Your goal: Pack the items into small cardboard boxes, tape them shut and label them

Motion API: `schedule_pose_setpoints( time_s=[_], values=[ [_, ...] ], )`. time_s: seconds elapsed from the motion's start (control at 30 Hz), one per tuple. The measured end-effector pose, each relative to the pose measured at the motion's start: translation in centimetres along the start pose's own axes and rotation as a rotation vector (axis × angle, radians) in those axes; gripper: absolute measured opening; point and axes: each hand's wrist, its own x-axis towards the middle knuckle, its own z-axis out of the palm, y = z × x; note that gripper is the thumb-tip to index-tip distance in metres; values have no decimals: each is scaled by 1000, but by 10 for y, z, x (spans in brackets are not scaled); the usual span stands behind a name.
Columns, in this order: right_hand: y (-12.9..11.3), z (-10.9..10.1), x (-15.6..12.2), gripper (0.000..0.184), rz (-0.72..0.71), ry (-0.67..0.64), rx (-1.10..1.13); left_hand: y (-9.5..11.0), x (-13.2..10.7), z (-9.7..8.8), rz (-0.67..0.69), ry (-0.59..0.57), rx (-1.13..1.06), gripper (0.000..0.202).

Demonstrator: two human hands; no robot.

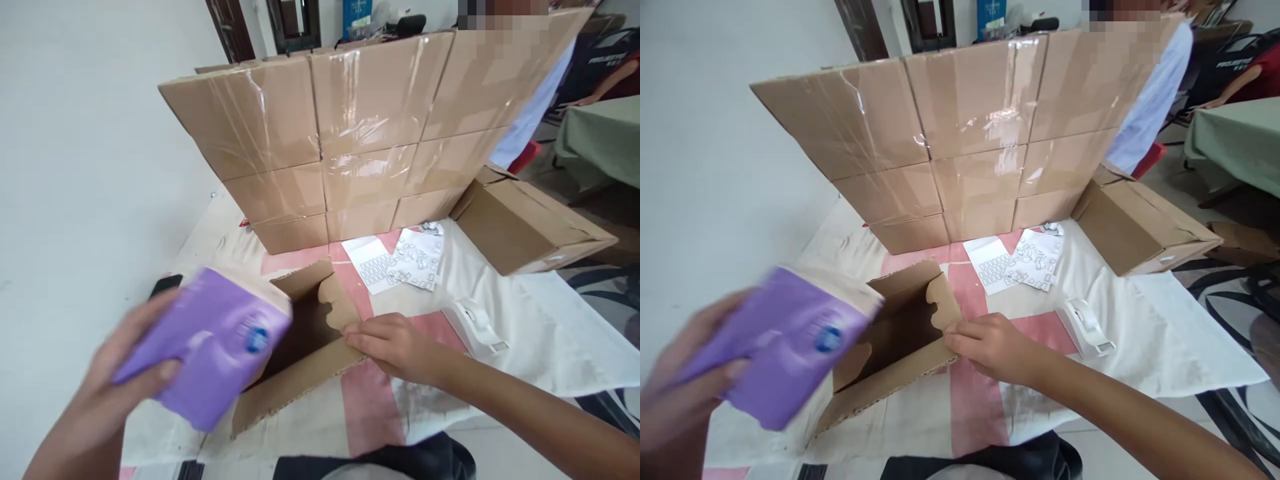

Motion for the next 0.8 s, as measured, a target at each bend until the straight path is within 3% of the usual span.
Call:
schedule_pose_setpoints(
  time_s=[0.1,0.2,0.33,0.47,0.57,0.67,0.8],
  values=[
    [-1,6,-10,26,-61,35,-21,47,10,18,203,-379,-128,60],
    [-2,9,-14,23,-84,110,-30,68,37,38,270,-546,-103,55],
    [-5,16,-18,21,-59,202,-58,58,54,62,333,-510,10,53],
    [-5,22,-19,22,-34,243,-65,45,45,90,461,-229,304,45],
    [-3,24,-17,26,-16,248,-42,45,39,103,570,-123,443,49],
    [-2,25,-16,33,32,274,26,52,41,104,595,-149,399,45],
    [0,23,-18,37,58,270,87,57,44,94,618,-374,354,28]
  ],
)
